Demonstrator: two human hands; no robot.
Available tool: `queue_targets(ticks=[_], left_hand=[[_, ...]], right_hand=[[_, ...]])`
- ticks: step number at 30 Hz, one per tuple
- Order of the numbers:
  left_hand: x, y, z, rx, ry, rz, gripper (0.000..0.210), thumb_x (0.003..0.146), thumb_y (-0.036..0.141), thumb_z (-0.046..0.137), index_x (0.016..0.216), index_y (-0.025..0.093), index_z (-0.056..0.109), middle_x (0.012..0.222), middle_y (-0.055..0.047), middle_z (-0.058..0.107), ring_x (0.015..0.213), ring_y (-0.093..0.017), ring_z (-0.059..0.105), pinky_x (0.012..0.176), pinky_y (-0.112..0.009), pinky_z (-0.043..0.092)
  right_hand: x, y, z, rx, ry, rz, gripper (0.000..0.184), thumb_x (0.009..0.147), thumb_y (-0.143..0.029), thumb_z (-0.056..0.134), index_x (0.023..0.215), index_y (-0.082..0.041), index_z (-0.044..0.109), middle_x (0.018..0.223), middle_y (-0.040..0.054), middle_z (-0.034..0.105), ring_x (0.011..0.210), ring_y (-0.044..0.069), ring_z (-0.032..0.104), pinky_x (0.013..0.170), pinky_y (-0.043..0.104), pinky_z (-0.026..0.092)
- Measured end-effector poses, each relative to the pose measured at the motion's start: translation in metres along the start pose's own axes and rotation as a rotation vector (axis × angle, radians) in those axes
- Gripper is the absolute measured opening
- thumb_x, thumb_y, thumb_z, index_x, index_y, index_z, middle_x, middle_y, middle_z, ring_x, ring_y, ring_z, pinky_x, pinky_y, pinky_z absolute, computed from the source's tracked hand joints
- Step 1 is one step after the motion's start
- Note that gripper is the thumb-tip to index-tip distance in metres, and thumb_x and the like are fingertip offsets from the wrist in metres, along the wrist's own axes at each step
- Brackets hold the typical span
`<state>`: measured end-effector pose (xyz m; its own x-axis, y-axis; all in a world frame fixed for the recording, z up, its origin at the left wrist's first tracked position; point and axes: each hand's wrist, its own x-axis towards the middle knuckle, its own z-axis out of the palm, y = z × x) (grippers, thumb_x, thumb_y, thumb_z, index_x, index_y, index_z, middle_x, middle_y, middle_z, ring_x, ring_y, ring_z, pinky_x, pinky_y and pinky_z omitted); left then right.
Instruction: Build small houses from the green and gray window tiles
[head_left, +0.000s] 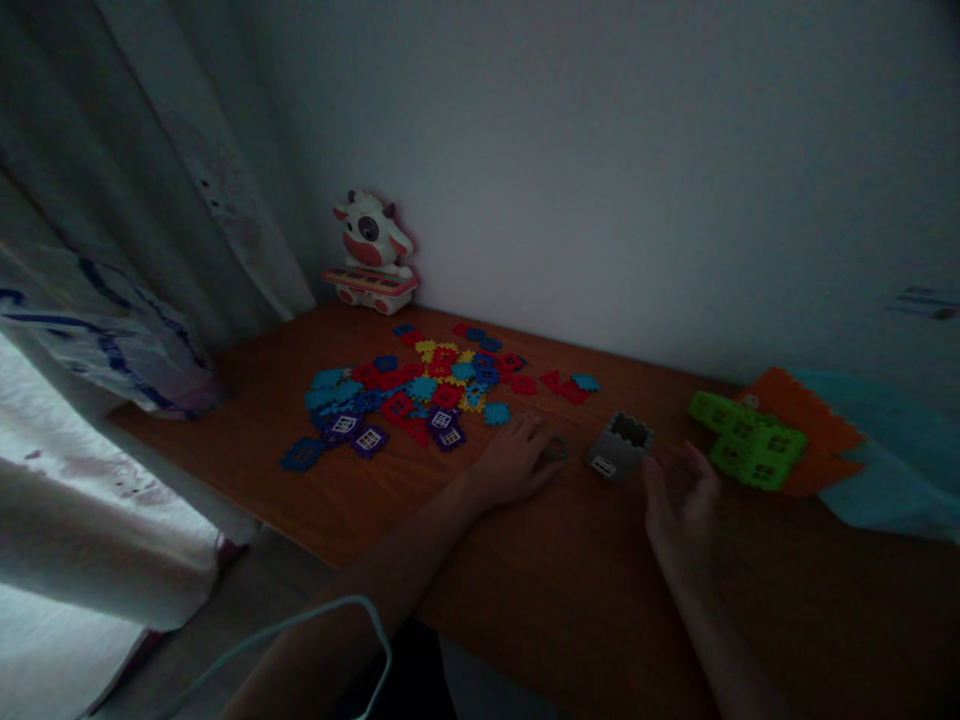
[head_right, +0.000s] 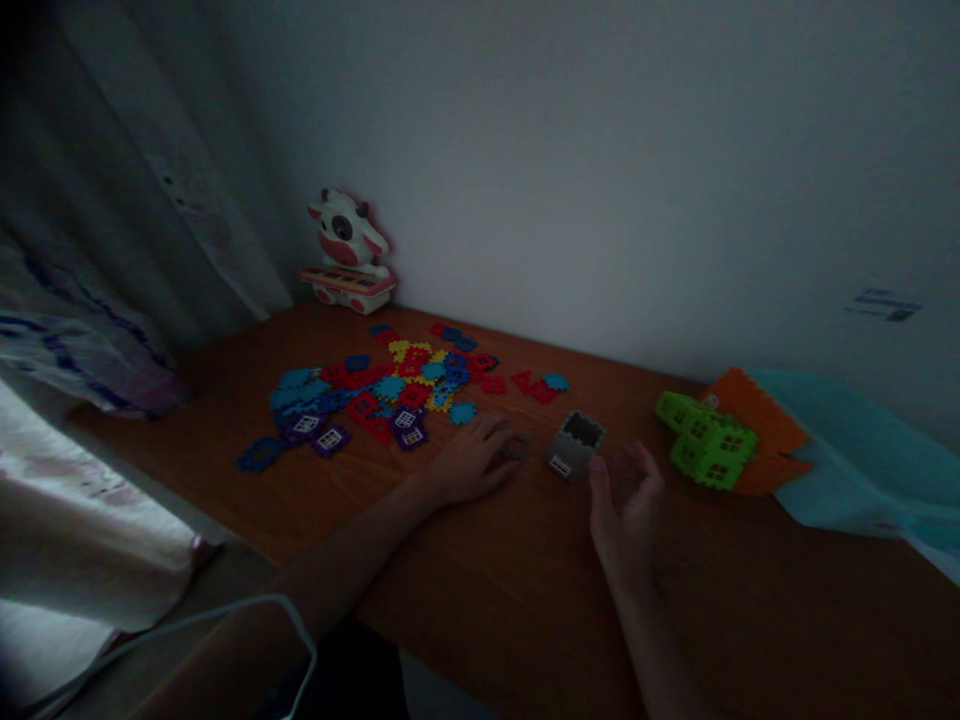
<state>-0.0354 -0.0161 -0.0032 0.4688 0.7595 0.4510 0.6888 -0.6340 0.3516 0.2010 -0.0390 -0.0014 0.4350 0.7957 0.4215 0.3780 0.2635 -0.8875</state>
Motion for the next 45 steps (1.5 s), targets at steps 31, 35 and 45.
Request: queue_targets(ticks=[31,35,45], left_hand=[[0.002,-0.034,-0.011,0.332,0.049,-0.359,0.051,0.090,0.060,0.054,0.120,0.020,0.063,0.131,-0.014,0.064,0.129,-0.037,0.048,0.115,-0.066,0.021],[0.002,-0.026,-0.007,0.217,-0.042,-0.133,0.034,0.097,0.043,0.050,0.118,0.019,0.063,0.131,-0.012,0.065,0.126,-0.031,0.053,0.113,-0.056,0.032],[0.000,-0.012,-0.005,-0.194,-0.231,0.152,0.051,0.087,0.003,0.042,0.134,0.021,0.053,0.131,-0.008,0.065,0.124,-0.020,0.059,0.108,-0.037,0.046]], right_hand=[[-0.004,-0.003,0.000,-0.075,-0.023,-0.007,0.053,0.086,-0.057,0.060,0.120,-0.017,0.057,0.115,0.0143,0.063,0.099,0.027,0.062,0.086,0.045,0.050],[-0.003,-0.001,0.000,-0.064,-0.040,0.011,0.053,0.086,-0.057,0.060,0.120,-0.016,0.057,0.114,0.0144,0.063,0.098,0.027,0.063,0.086,0.046,0.050],[-0.002,0.006,0.000,-0.047,-0.059,-0.016,0.049,0.086,-0.054,0.063,0.117,-0.017,0.057,0.109,0.0127,0.064,0.094,0.025,0.063,0.087,0.048,0.051]])
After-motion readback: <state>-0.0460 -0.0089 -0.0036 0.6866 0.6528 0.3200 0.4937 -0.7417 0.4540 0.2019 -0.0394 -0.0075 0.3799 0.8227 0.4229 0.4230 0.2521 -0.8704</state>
